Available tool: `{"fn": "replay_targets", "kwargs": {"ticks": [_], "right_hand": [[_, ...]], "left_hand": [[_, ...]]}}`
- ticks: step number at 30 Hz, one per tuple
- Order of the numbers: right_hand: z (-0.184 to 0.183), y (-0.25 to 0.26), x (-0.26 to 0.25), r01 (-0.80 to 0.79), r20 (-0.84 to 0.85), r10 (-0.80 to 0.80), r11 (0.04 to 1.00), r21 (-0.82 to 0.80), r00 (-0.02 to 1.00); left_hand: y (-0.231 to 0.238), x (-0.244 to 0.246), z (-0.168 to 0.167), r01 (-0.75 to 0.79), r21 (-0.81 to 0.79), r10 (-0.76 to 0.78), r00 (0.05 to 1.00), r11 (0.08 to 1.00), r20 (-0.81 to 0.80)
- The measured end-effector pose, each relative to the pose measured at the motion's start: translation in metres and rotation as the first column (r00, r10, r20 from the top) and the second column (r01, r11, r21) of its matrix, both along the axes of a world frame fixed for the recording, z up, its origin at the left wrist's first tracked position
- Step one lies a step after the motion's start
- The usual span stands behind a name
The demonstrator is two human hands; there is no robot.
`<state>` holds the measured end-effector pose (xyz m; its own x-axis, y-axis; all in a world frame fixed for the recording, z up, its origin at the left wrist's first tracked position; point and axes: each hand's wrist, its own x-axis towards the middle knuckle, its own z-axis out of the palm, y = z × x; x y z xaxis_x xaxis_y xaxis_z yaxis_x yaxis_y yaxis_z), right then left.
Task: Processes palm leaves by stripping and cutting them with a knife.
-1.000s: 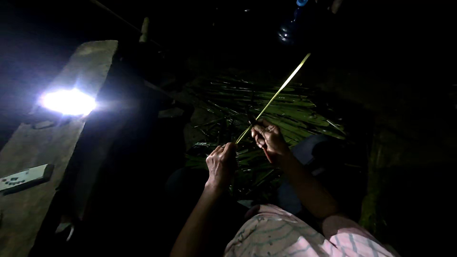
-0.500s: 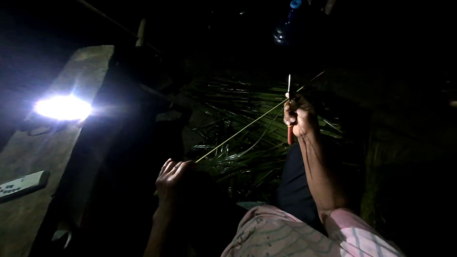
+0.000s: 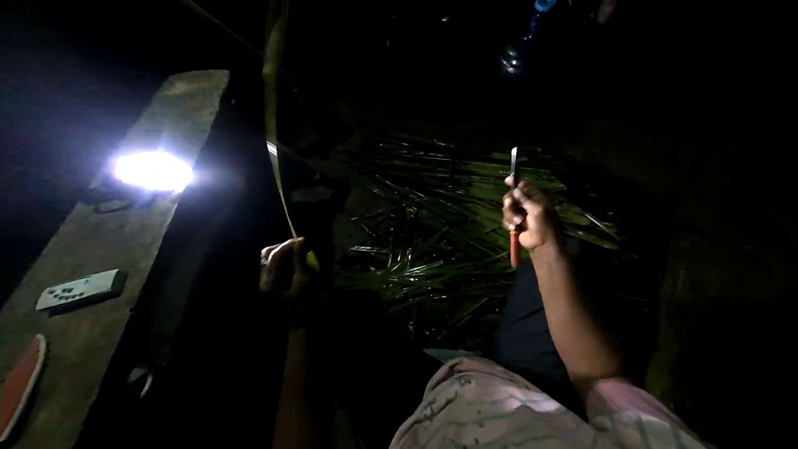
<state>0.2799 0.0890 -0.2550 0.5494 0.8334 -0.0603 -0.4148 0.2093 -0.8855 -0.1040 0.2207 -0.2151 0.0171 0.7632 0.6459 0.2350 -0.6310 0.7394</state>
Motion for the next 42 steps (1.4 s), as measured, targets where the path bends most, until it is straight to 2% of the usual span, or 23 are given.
{"fn": "replay_targets", "kwargs": {"ticks": [2,5,7,10,17,20,23,29,36,40,42], "right_hand": [[-0.007,0.005,-0.031,-0.16,-0.003,0.16,0.986,-0.052,0.987],[-0.01,0.006,-0.069,-0.361,0.014,0.364,0.927,-0.1,0.931],[-0.006,0.004,-0.088,-0.445,0.047,0.453,0.887,-0.118,0.89],[-0.001,0.002,-0.106,-0.503,0.015,0.513,0.847,-0.172,0.858],[-0.012,0.011,-0.118,-0.453,-0.019,0.461,0.863,-0.223,0.887],[-0.015,0.014,-0.117,-0.411,-0.136,0.391,0.893,-0.184,0.91],[-0.01,0.017,-0.109,-0.371,-0.239,0.321,0.906,-0.203,0.916],[-0.008,0.012,-0.118,-0.479,-0.049,0.48,0.855,-0.2,0.876],[-0.024,0.021,-0.111,-0.447,-0.311,0.379,0.875,-0.187,0.872],[-0.053,0.031,-0.105,-0.432,-0.432,0.311,0.876,-0.216,0.847],[-0.083,0.037,-0.099,-0.419,-0.504,0.25,0.871,-0.255,0.827]], "left_hand": [[0.004,0.034,-0.004,0.026,0.023,-0.028,0.997,0.999,0.07],[-0.002,0.081,-0.019,0.173,0.004,-0.171,0.969,0.985,0.178],[-0.012,0.106,-0.035,0.256,-0.047,-0.235,0.935,0.966,0.265],[-0.029,0.128,-0.061,0.297,-0.171,-0.23,0.917,0.94,0.327],[-0.046,0.14,-0.078,0.395,-0.246,-0.295,0.885,0.885,0.359],[-0.049,0.141,-0.079,0.428,-0.268,-0.317,0.872,0.863,0.372],[-0.049,0.139,-0.081,0.439,-0.217,-0.351,0.87,0.872,0.346],[-0.047,0.139,-0.091,0.433,-0.136,-0.377,0.874,0.891,0.307],[-0.048,0.122,-0.09,0.385,-0.1,-0.373,0.92,0.917,0.124],[-0.05,0.108,-0.09,0.315,-0.107,-0.314,0.949,0.943,0.026],[-0.048,0.099,-0.089,0.289,-0.109,-0.289,0.957,0.951,0.014]]}}
